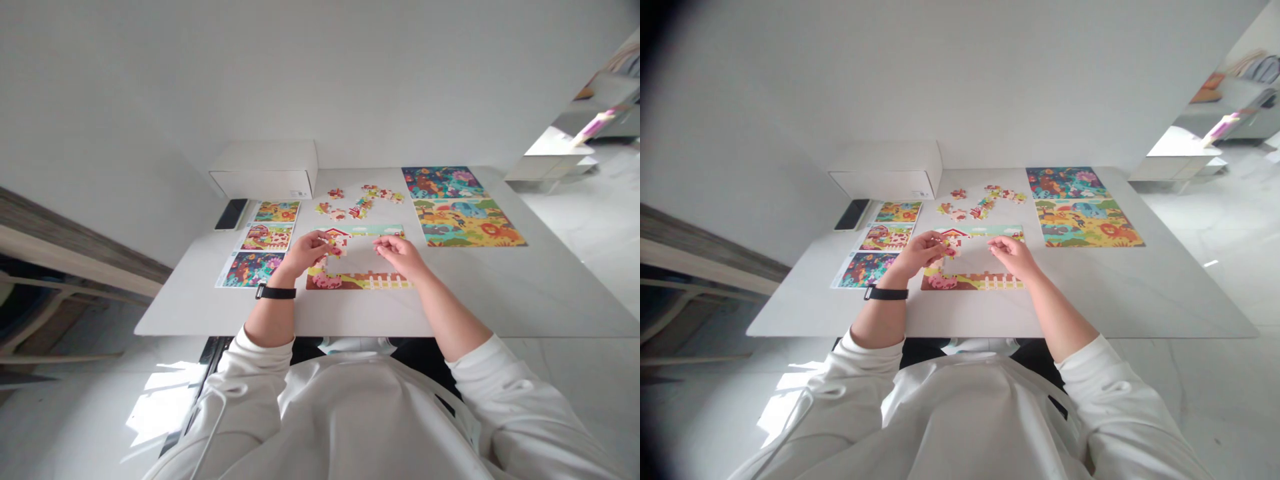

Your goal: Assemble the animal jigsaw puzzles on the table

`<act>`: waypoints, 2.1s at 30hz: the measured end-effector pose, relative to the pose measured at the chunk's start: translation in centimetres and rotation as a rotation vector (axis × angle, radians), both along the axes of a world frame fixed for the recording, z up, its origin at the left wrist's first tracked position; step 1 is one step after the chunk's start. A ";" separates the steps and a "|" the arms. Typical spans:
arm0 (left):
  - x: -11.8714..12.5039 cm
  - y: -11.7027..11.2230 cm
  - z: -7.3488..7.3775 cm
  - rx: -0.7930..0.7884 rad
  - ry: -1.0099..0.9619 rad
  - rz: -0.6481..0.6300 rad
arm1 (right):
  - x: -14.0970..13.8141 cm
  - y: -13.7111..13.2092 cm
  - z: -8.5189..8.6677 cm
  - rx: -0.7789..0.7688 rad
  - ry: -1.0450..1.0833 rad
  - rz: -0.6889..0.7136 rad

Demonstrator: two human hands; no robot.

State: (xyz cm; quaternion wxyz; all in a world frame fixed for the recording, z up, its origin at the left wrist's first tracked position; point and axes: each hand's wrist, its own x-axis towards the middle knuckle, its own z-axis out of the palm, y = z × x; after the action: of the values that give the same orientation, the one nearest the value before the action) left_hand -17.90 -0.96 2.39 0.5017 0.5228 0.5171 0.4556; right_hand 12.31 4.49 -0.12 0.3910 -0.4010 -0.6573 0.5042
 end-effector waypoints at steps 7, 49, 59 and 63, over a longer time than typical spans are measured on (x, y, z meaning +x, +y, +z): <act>-3.5 -1.0 0.0 -0.029 0.040 0.102 | 0.1 -0.2 -0.1 0.012 0.003 0.010; 8.7 0.0 -0.4 0.588 0.893 0.040 | 0.0 -0.7 1.1 0.148 -0.097 0.025; 8.7 -0.5 -0.7 0.594 1.001 0.026 | 0.0 -0.6 1.0 0.152 -0.146 -0.026; 8.7 -0.6 -0.8 0.625 0.995 -0.005 | 0.0 -0.4 0.7 0.125 -0.122 -0.022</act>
State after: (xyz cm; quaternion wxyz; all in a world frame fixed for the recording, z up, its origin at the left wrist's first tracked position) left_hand -9.21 -1.53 1.63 0.0219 0.7980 0.5305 0.2850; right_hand 12.33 4.11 0.63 0.3799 -0.4129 -0.7058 0.4325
